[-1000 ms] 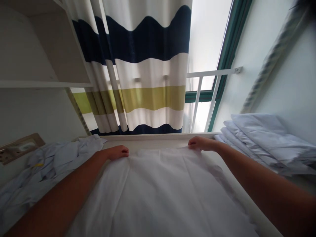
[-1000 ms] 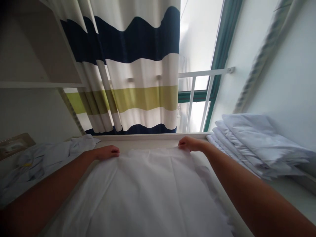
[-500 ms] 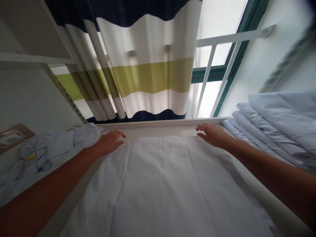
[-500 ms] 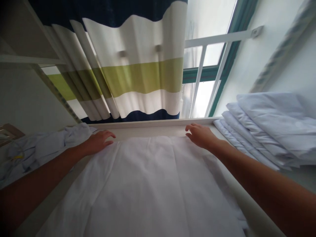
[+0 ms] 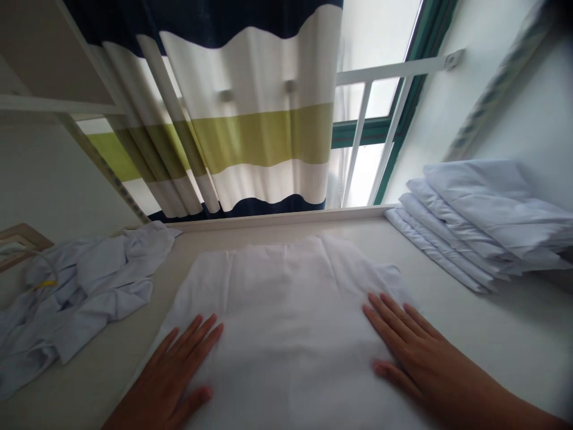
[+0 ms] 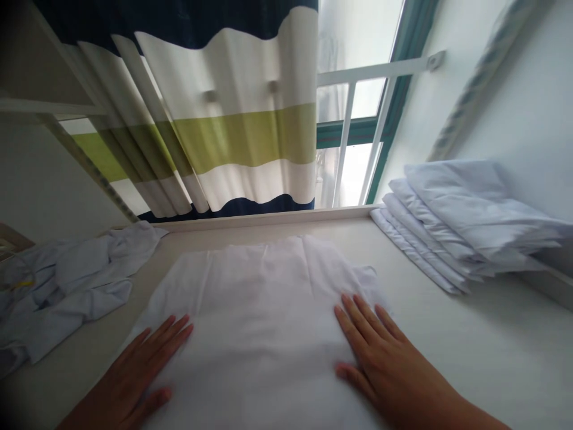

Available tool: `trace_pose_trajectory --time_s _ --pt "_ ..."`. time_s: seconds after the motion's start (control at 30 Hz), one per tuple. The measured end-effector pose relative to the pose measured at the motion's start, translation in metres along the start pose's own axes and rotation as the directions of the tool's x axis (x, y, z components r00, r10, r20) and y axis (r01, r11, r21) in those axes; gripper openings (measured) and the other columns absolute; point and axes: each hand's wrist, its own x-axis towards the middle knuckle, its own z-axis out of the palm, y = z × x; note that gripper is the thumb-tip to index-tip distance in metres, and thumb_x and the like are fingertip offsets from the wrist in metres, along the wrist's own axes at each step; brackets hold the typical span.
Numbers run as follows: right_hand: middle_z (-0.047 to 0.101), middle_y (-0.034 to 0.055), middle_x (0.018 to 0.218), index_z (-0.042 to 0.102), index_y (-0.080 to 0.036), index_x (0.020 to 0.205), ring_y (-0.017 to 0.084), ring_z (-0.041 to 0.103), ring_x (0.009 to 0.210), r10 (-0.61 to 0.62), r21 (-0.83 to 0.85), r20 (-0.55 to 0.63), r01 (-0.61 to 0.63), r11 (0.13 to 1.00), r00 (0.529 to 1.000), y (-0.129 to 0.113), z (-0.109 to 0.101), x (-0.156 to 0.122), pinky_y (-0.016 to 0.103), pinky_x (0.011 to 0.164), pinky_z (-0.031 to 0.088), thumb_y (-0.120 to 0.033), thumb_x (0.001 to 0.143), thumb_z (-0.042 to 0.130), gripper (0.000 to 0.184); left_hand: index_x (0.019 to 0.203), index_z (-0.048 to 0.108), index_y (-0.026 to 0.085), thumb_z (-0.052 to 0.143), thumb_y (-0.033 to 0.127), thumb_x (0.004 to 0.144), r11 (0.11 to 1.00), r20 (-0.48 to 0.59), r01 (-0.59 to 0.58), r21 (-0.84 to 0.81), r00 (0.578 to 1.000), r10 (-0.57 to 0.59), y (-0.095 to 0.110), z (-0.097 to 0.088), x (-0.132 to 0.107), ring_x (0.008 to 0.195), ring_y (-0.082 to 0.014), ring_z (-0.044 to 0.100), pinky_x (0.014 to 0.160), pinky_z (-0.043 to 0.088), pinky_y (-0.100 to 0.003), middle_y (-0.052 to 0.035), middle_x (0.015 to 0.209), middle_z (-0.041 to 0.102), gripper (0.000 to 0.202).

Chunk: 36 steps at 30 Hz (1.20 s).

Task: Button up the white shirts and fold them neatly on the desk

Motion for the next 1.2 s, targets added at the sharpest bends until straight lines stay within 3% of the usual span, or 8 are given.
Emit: trace_pose_trajectory --time_s 0.2,0.37,0.53,0.67,0.77,0.87,1.0,1.2 --pt "0.037 0.0089 0.158 0.020 -0.028 0.161 0.042 0.040 0.141 0.016 -0.017 -0.105 -0.018 1.000 0.994 0.002 0.000 -0.015 0.070 0.114 0.029 -0.060 0.095 0.048 0.078 0.161 0.011 0.034 0.048 0.059 0.095 0.997 -0.031 0.070 0.032 0.997 -0.069 0.008 -0.013 -0.012 0.148 -0.0313 0.035 0.118 0.032 -0.053 -0.0036 0.163 0.031 0.079" --pt "0.032 0.0082 0.160 0.013 -0.027 0.162 0.037 0.040 0.143 -0.043 -0.045 -0.023 0.042 0.998 0.999 0.019 0.011 -0.042 0.061 0.109 0.043 -0.059 0.096 0.049 0.082 0.160 0.011 0.035 0.043 0.060 0.098 0.989 0.048 0.150 -0.019 0.988 -0.148 0.032 -0.010 -0.026 0.149 -0.0298 0.034 0.119 0.032 -0.050 -0.0035 0.165 0.025 0.075" --pt "0.036 0.0090 0.158 0.025 -0.031 0.159 0.037 0.040 0.142 -0.057 -0.039 0.140 0.063 0.997 0.988 0.052 -0.010 -0.055 0.068 0.111 0.035 -0.062 0.098 0.045 0.072 0.160 0.015 0.034 0.040 0.065 0.096 0.977 0.133 0.187 -0.104 0.976 -0.172 0.062 -0.018 -0.031 0.151 -0.0321 0.028 0.121 0.027 -0.055 -0.0052 0.165 0.023 0.076" --pt "0.037 0.0133 0.157 0.050 -0.023 0.148 0.041 0.027 0.148 0.046 -0.075 0.195 -0.032 0.997 0.980 0.031 -0.054 -0.017 0.076 0.114 0.013 -0.072 0.097 0.035 0.072 0.159 0.026 0.033 0.029 0.067 0.098 0.956 0.156 0.213 -0.202 0.971 -0.183 0.080 -0.051 0.012 0.154 -0.0299 0.017 0.122 0.017 -0.059 -0.0040 0.167 0.021 0.069" --pt "0.022 0.0144 0.163 0.033 -0.015 0.157 0.037 0.011 0.153 0.099 0.035 0.208 -0.109 0.993 0.973 -0.019 -0.073 0.042 0.070 0.118 0.005 -0.073 0.098 0.026 0.083 0.158 0.026 0.033 0.022 0.063 0.101 0.942 0.137 0.161 -0.295 0.983 -0.125 0.092 -0.070 0.070 0.156 -0.0266 0.007 0.123 0.013 -0.060 -0.0016 0.168 0.015 0.065" --pt "0.012 0.0114 0.166 0.018 -0.016 0.161 0.031 0.007 0.154 0.078 0.197 0.244 -0.128 0.972 0.967 -0.067 -0.066 0.104 0.061 0.122 0.007 -0.070 0.100 0.020 0.082 0.160 0.020 0.031 0.022 0.055 0.103 0.940 0.130 0.096 -0.327 0.990 -0.056 0.097 -0.068 0.128 0.156 -0.0220 0.004 0.123 0.012 -0.057 -0.0008 0.169 0.013 0.062" --pt "0.015 0.0127 0.166 0.021 -0.017 0.161 0.031 0.010 0.154 0.090 0.209 0.270 -0.149 0.966 0.959 -0.076 -0.029 0.149 0.058 0.122 0.011 -0.070 0.100 0.017 0.081 0.159 0.024 0.028 0.027 0.051 0.103 0.947 0.166 0.116 -0.299 0.984 -0.068 0.080 -0.041 0.167 0.156 -0.0249 0.011 0.122 0.015 -0.060 -0.0027 0.167 0.020 0.061" --pt "0.013 0.0133 0.166 0.021 -0.016 0.161 0.033 0.010 0.154 0.297 0.108 0.327 -0.348 0.931 0.897 0.019 0.010 0.117 0.062 0.120 0.008 -0.071 0.098 0.023 0.083 0.160 0.023 0.031 0.019 0.062 0.100 0.916 0.170 0.303 -0.262 0.949 -0.265 0.011 0.000 0.140 0.156 -0.0296 0.009 0.120 0.009 -0.065 -0.0028 0.168 0.017 0.067"
